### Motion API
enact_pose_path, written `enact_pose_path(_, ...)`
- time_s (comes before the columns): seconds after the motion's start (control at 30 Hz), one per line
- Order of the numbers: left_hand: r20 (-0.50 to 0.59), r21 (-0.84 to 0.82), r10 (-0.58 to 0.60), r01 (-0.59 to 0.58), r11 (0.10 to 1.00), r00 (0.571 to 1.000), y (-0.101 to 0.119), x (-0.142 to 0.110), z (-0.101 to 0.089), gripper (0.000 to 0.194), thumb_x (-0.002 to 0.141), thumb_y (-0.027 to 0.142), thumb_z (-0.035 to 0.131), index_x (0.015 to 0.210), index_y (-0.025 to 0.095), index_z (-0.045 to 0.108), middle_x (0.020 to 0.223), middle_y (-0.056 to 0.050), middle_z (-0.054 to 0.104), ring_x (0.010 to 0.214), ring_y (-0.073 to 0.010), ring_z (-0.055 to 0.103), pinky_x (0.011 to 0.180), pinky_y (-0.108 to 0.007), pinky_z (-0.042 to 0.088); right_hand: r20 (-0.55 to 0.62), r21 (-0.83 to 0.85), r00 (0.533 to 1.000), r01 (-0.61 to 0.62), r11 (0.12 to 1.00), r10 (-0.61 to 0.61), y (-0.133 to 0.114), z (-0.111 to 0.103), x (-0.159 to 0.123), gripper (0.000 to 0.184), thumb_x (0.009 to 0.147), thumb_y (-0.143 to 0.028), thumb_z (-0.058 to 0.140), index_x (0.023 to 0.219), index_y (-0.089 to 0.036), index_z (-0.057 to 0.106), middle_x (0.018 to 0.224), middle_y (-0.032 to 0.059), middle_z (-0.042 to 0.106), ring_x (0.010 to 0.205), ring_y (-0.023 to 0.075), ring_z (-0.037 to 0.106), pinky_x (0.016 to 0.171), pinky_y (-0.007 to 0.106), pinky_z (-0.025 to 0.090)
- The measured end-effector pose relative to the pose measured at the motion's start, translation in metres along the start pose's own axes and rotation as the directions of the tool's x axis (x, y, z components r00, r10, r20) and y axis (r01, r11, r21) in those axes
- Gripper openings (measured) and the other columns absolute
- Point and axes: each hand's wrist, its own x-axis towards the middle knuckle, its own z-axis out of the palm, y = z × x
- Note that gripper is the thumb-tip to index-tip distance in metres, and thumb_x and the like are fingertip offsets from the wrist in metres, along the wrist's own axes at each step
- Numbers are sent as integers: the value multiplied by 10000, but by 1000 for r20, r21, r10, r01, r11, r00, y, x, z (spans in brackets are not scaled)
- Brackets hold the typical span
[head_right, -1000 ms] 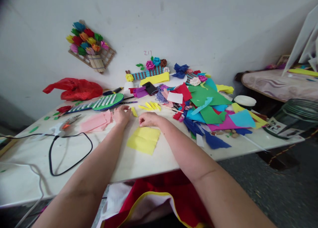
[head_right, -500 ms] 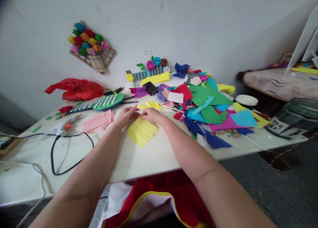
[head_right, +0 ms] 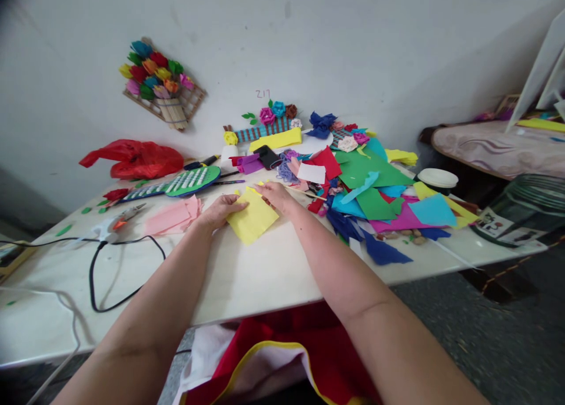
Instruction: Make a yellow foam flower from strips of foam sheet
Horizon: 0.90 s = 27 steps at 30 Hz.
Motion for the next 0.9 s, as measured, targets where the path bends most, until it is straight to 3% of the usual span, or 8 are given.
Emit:
enact_pose_path(0.1,-22,-21,27,-28,999,999,-1,1,-1,386,470,394,768,723,132,638,686,-86,670,568,-183,622,569,-300,501,67,-6,997,-25,1000,26,3,-2,1,300,632,-415,643,667,-134,546,579,-15,543,499,84,478,468,193,351)
enact_pose_path(0.2,-53,-24,42,-43,999,998,-2,2,-2,399,459,399,770,722,131,636,688,-90,672,561,-181,619,561,-298,501,3,-85,1000,-2,996,2,7,-1,4,210,583,-301,672,603,-134,546,533,-43,518,492,73,453,484,189,342)
enact_pose_path(0.67,-37,-106,79,-83,991,996,-7,6,-7,340,527,357,740,751,115,655,738,-107,680,610,-183,635,621,-293,507,-130,-1,991,-37,999,37,9,0,8,96,578,-137,645,673,-123,636,603,-28,607,549,76,516,565,190,405)
enact_pose_path(0.9,-38,-133,105,-109,985,994,-8,7,-9,300,551,311,721,766,114,653,740,-102,678,642,-184,640,641,-290,506,-97,12,994,-42,999,43,7,1,6,37,611,-142,634,644,-125,628,583,-21,608,528,83,526,529,185,410)
